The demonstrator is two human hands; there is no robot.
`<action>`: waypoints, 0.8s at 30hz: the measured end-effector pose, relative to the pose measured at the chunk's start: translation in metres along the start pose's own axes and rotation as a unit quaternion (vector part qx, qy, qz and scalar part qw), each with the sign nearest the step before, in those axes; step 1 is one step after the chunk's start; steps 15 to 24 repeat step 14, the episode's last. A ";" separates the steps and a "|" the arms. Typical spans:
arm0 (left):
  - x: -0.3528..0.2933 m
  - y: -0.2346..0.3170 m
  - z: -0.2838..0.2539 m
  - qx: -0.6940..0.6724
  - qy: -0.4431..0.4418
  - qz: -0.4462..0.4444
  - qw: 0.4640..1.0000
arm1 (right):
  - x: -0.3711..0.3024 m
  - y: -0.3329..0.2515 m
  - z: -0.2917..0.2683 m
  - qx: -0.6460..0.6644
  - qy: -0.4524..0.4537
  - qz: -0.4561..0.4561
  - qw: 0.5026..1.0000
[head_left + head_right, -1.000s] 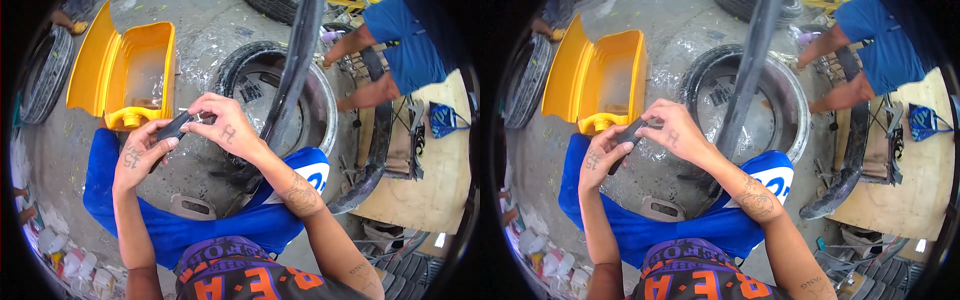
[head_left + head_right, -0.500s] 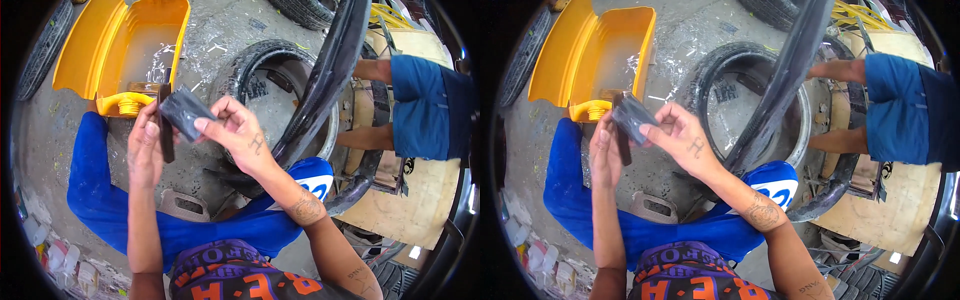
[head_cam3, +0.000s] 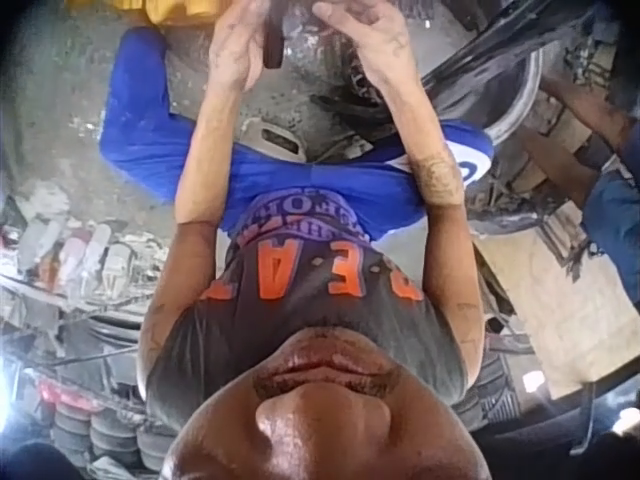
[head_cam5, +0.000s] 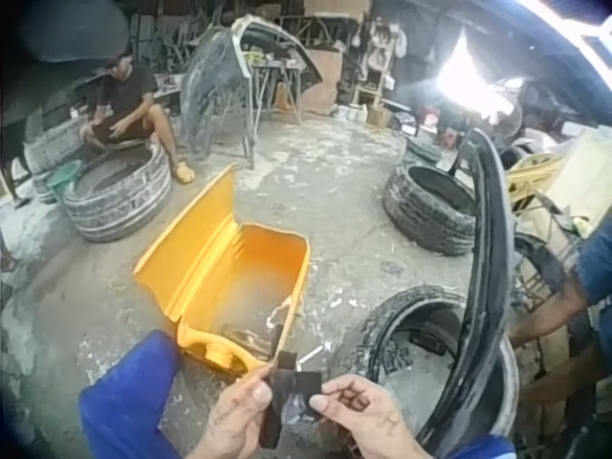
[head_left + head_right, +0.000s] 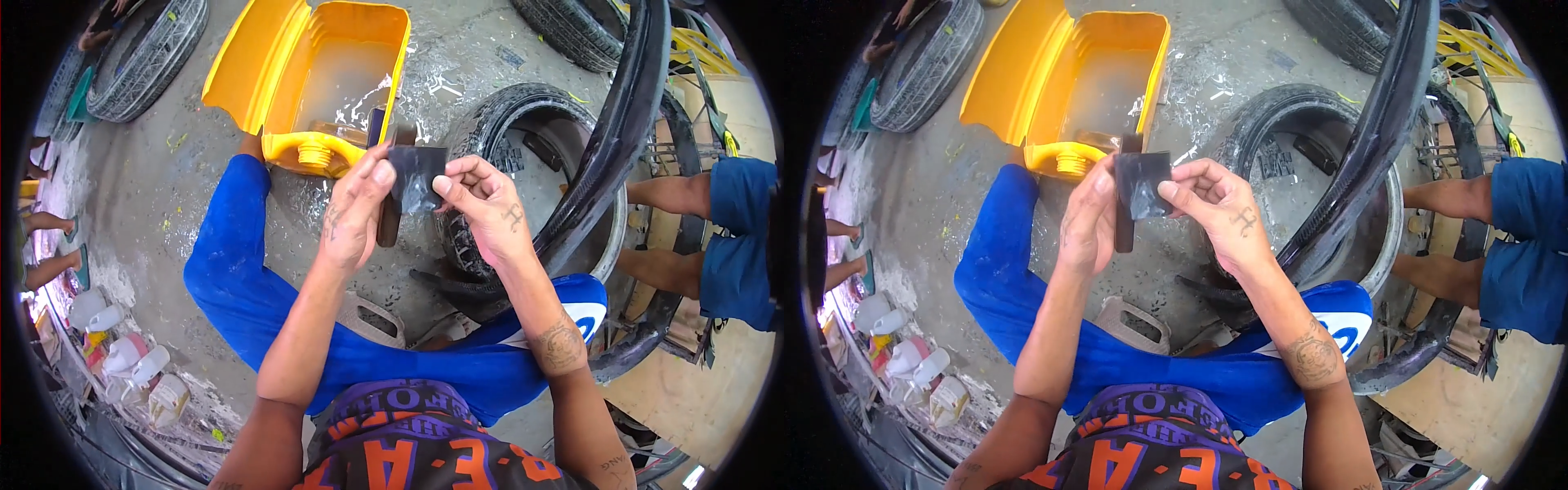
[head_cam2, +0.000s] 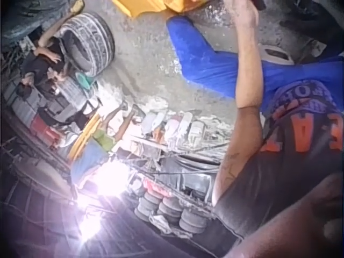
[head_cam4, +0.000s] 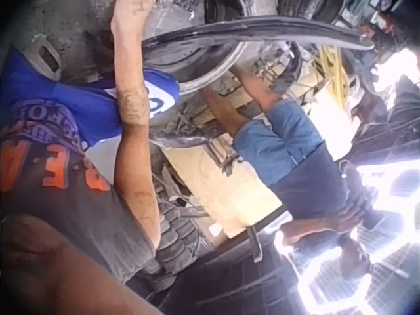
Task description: Repairing a tire inner tube by sanding the surface, applying adhesive, and attaching a patch.
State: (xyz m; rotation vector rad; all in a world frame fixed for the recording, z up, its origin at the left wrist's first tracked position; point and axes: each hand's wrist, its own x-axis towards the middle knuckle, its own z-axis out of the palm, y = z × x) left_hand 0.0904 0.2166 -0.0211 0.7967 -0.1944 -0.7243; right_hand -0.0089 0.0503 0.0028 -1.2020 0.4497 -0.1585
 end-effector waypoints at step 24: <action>-0.013 -0.024 0.004 -0.095 -0.055 -0.131 0.985 | 0.001 -0.015 -0.012 -0.002 0.011 -0.003 1.000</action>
